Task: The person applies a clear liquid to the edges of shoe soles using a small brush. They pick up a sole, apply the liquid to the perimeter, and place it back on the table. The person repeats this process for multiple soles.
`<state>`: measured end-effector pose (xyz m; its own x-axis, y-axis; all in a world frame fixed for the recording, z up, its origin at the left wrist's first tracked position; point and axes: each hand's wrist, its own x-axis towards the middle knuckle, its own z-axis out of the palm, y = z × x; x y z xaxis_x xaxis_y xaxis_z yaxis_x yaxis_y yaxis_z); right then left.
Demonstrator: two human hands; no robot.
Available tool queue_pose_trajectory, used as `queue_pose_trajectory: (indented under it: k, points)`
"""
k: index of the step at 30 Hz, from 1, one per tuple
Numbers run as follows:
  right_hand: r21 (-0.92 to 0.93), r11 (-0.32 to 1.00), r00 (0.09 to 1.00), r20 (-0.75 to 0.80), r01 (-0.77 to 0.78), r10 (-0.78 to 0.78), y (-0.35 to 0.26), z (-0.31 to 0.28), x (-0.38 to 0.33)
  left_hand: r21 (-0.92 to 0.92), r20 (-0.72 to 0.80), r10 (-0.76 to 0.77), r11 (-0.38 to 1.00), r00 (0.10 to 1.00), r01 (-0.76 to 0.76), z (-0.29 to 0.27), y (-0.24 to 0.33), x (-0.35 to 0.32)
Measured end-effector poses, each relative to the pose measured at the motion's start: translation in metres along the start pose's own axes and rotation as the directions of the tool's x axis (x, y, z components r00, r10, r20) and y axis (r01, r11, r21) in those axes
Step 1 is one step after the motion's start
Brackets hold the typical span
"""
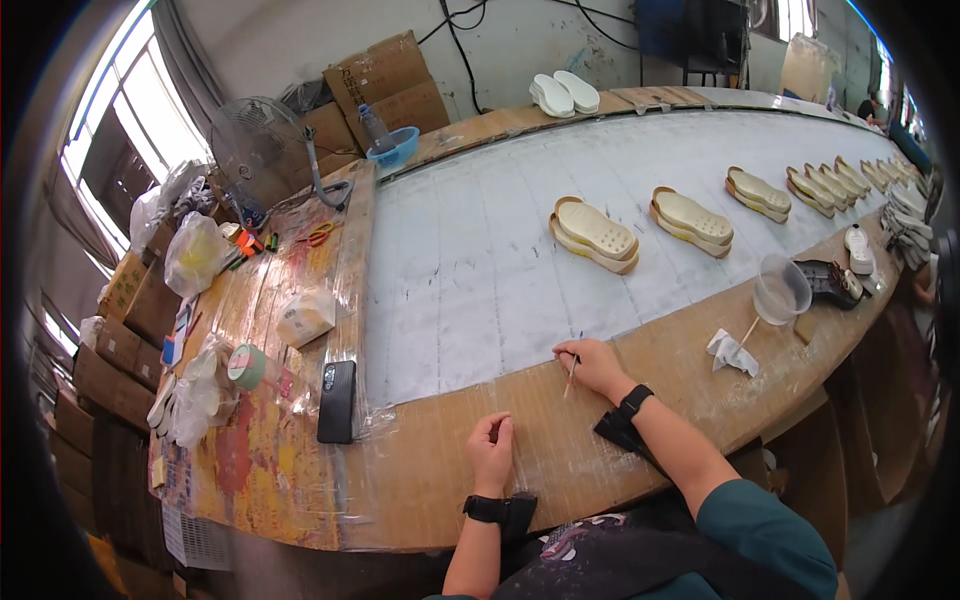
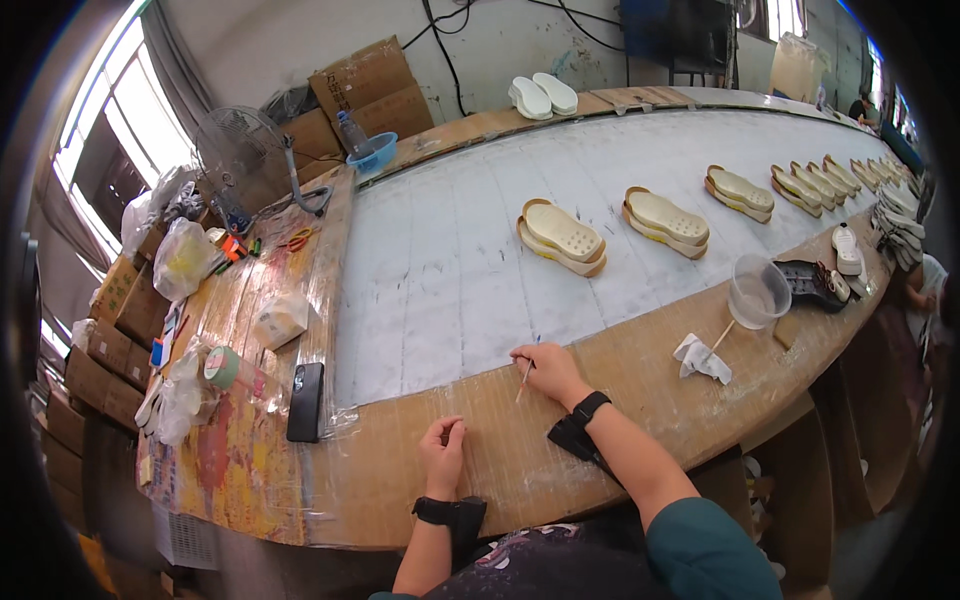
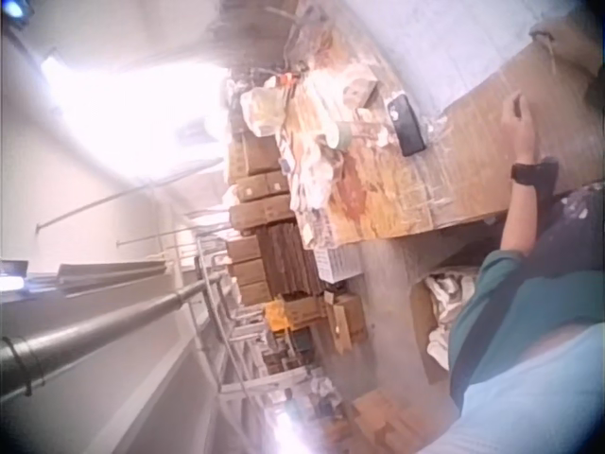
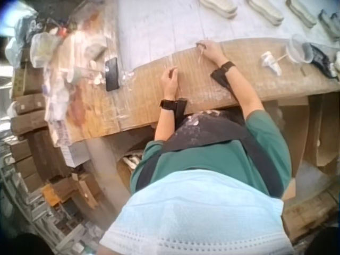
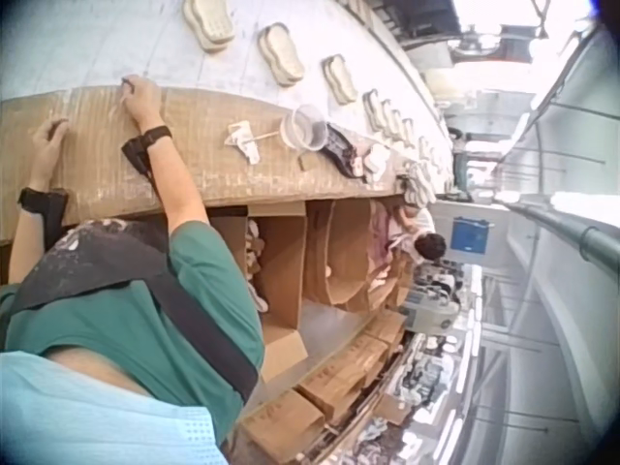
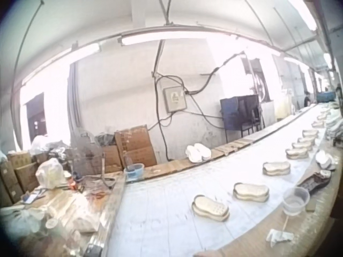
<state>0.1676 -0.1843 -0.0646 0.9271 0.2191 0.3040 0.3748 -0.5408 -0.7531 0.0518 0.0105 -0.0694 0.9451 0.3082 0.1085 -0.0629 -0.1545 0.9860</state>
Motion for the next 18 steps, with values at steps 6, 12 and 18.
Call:
queue_pose_trajectory:
  k: [6, 12, 18]
  points:
    - [0.045, 0.999, 1.000, -0.005, -0.005, 0.006, 0.003, 0.002, -0.002, -0.019, 0.001, -0.004, 1.000, 1.000, 0.004, 0.001, 0.006, -0.001]
    - [0.024, 1.000, 1.000, -0.002, 0.014, -0.014, 0.008, 0.004, -0.001, 0.036, 0.005, 0.018, 0.999, 1.000, -0.018, -0.001, -0.004, 0.002]
    - [0.042, 0.995, 0.995, 0.025, 0.094, -0.095, 0.010, 0.001, 0.002, 0.105, -0.005, 0.066, 0.992, 0.998, -0.065, -0.001, -0.001, 0.003]
